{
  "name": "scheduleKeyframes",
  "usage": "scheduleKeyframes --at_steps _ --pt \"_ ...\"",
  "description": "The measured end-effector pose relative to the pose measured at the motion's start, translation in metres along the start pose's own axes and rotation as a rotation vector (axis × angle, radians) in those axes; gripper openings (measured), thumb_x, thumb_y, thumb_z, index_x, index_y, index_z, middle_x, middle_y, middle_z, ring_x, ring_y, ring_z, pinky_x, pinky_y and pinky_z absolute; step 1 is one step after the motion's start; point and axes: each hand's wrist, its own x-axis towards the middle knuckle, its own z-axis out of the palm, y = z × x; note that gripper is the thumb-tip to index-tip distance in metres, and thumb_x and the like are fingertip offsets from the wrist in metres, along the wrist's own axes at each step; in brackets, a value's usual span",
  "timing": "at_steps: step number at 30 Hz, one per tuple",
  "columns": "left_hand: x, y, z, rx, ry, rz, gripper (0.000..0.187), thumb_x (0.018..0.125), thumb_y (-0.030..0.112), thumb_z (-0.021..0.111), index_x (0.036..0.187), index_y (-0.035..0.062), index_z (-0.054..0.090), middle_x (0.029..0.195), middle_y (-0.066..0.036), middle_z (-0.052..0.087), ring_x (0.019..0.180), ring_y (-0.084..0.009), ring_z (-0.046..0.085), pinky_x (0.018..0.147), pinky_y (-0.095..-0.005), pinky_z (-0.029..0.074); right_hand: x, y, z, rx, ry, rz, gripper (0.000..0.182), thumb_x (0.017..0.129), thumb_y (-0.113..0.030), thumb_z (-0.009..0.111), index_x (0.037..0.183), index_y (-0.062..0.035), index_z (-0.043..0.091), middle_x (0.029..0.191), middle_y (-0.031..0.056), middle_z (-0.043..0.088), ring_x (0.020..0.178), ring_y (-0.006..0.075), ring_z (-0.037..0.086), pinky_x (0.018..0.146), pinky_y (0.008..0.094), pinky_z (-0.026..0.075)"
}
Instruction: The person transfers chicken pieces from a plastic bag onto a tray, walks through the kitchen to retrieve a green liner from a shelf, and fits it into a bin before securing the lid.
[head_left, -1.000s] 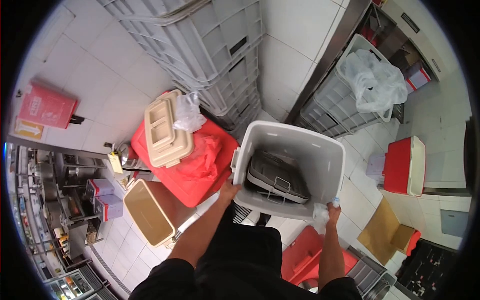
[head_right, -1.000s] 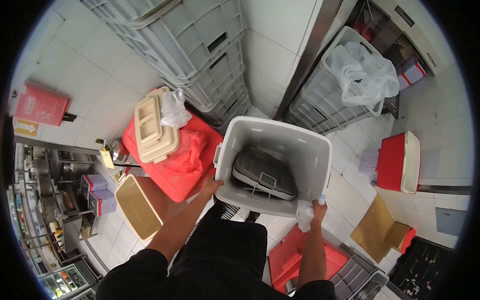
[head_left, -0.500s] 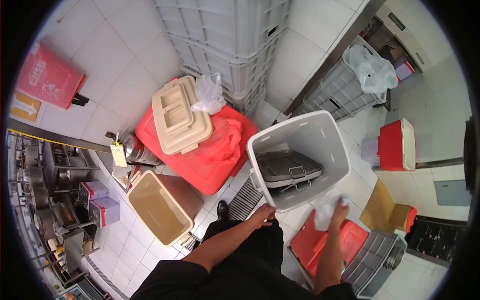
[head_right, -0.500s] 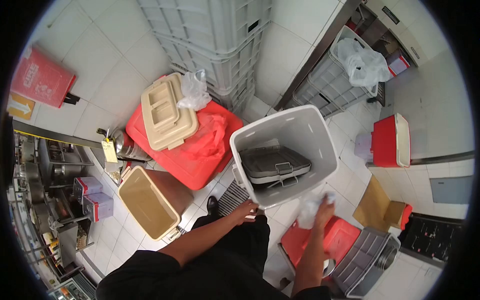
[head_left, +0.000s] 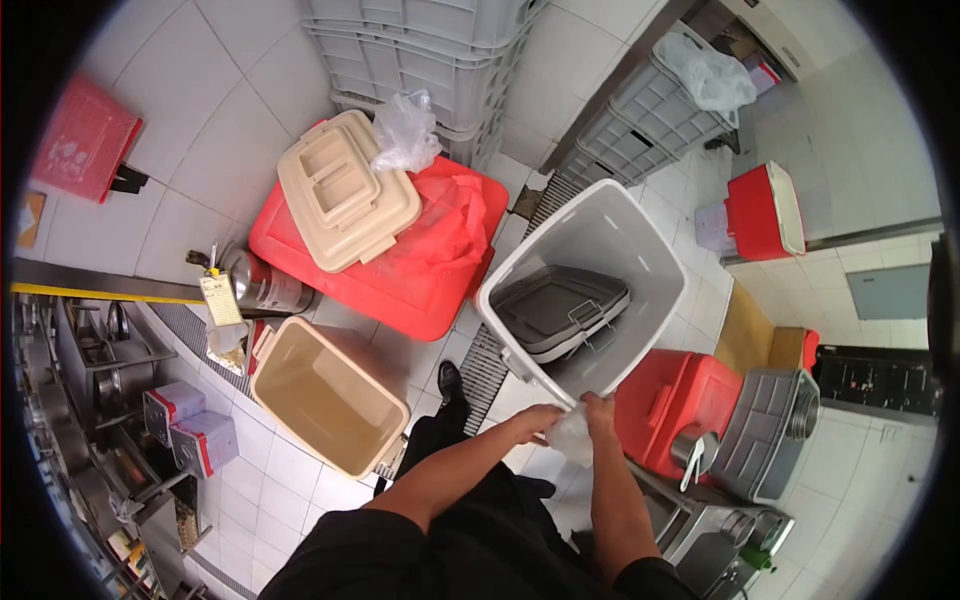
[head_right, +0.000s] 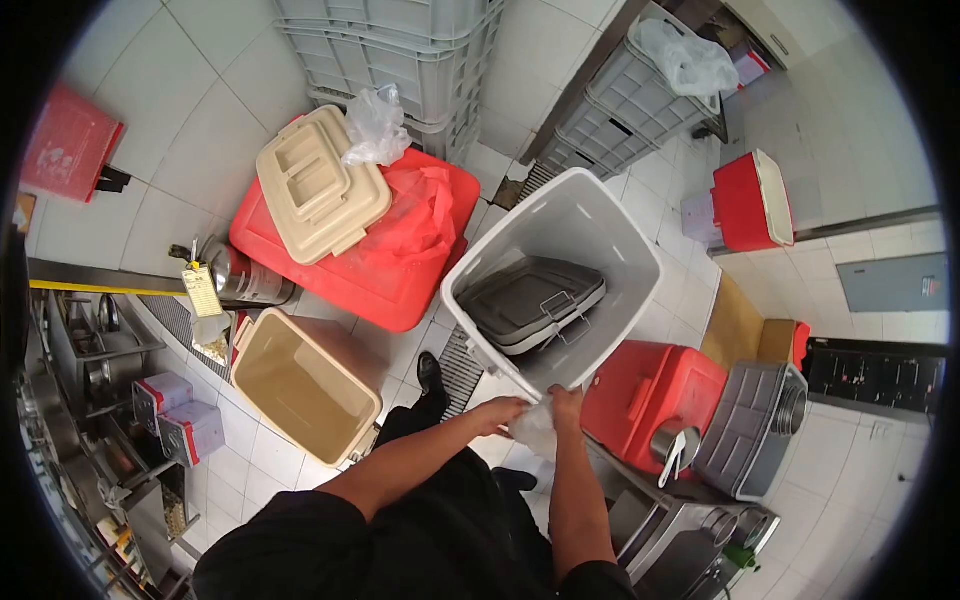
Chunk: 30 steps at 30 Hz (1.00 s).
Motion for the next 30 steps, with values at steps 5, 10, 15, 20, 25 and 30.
scheduleKeyframes --at_steps 5,10,15,20,25,30 --pt "-0.032 -0.114 -0.097 -0.288 0.517 0.155 0.025 0.089 0.029 0.057 0.108 0.0124 0.056 0.092 -0.006 0.059 0.070 -0.0212 0.059 0.061 -0.0384 0.052 -0.027 0.077 -0.036 0.050 -0.151 -0.112 0.034 0.068 -0.005 0.064 0.102 0.0017 0.061 0.081 0.0103 0.064 0.075 0.0229 0.060 0.068 0.0349 0.048" --pt "-0.106 -0.107 -0.119 -0.286 0.639 0.400 0.053 0.094 0.048 0.050 0.134 0.0140 0.040 0.117 -0.011 0.056 0.092 -0.0246 0.058 0.074 -0.0414 0.053 -0.091 0.112 -0.053 -0.026 -0.204 0.001 0.045 0.069 -0.003 0.065 0.113 0.0006 0.056 0.092 0.0137 0.065 0.078 0.0256 0.061 0.069 0.0371 0.049" --pt "-0.138 -0.140 -0.113 -0.205 0.676 0.460 0.051 0.091 0.033 0.061 0.129 0.0073 0.039 0.103 -0.011 0.059 0.077 -0.0226 0.062 0.057 -0.0359 0.055 -0.181 0.145 -0.056 -0.062 -0.201 0.072 0.042 0.067 -0.004 0.068 0.107 0.0047 0.057 0.084 0.0154 0.063 0.068 0.0270 0.061 0.060 0.0408 0.049" --pt "-0.154 -0.218 -0.141 -0.136 0.730 0.483 0.044 0.094 0.018 0.053 0.134 0.0130 0.036 0.102 -0.015 0.062 0.075 -0.0254 0.067 0.057 -0.0387 0.058 -0.267 0.199 -0.054 -0.043 -0.204 0.052 0.042 0.067 -0.004 0.070 0.106 0.0051 0.058 0.087 0.0177 0.064 0.070 0.0287 0.061 0.062 0.0403 0.050" --pt "-0.212 -0.284 -0.144 -0.133 0.621 0.385 0.045 0.094 0.017 0.055 0.133 0.0136 0.034 0.105 -0.014 0.060 0.080 -0.0257 0.065 0.060 -0.0393 0.059 -0.341 0.256 -0.056 -0.049 -0.162 0.036 0.043 0.067 -0.004 0.068 0.108 0.0054 0.058 0.091 0.0179 0.066 0.071 0.0289 0.062 0.065 0.0386 0.051" --pt "-0.254 -0.339 -0.152 -0.148 0.638 0.370 0.037 0.094 0.018 0.057 0.122 0.0053 0.037 0.095 -0.014 0.059 0.069 -0.0225 0.064 0.051 -0.0341 0.057 -0.402 0.323 -0.055 -0.108 -0.117 0.160 0.040 0.068 -0.004 0.067 0.106 0.0050 0.060 0.091 0.0146 0.066 0.074 0.0268 0.061 0.064 0.0383 0.050"
